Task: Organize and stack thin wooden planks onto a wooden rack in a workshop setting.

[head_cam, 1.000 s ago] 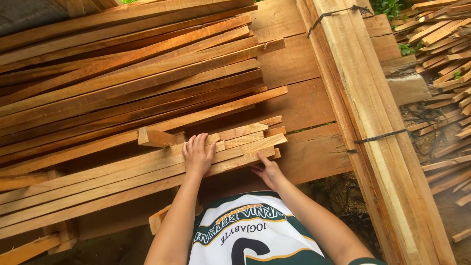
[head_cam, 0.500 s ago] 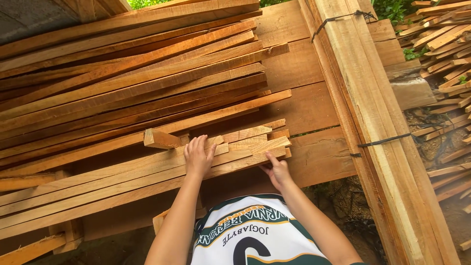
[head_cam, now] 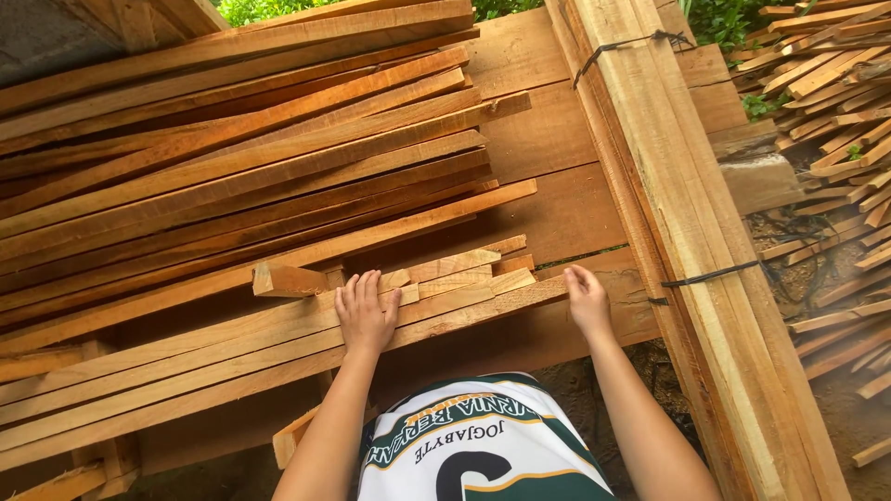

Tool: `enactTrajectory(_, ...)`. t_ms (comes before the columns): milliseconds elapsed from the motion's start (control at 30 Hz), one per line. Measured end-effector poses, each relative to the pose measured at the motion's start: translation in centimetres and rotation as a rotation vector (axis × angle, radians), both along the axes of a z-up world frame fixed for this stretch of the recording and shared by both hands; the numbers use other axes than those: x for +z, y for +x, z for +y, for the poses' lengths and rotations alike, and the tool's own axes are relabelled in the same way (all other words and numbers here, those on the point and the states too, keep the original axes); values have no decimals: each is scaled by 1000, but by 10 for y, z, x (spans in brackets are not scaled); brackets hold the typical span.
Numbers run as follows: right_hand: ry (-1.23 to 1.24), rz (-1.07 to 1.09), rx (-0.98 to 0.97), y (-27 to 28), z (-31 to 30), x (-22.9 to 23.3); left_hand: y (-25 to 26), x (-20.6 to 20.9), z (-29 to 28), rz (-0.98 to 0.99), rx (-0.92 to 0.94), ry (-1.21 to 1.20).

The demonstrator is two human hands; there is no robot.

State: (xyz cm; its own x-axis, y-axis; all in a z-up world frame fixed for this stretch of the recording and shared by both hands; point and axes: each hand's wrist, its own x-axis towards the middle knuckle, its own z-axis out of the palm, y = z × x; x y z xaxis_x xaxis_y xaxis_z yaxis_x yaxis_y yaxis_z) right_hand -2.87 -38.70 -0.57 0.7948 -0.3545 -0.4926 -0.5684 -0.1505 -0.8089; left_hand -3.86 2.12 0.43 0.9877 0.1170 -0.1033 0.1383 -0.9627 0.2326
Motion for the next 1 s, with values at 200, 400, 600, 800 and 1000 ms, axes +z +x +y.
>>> enactTrajectory(200, -428, -33, 180, -4, 9, -29, 5, -5, 3, 24, 43, -45)
enactTrajectory(400, -296, -59, 254, -10, 59, 19, 5, -1, -4, 11, 79, -75)
enactTrajectory(600, -145, 56, 296, -14, 110, 65, 3, -1, 1, 13, 57, -70)
enactTrajectory(800, -71, -10, 153, -18, 85, 20, 3, -3, -1, -34, 61, -30)
enactTrajectory(1000, 141, -81, 42, -11, 40, -42, 4, 5, -3, -29, 73, -61)
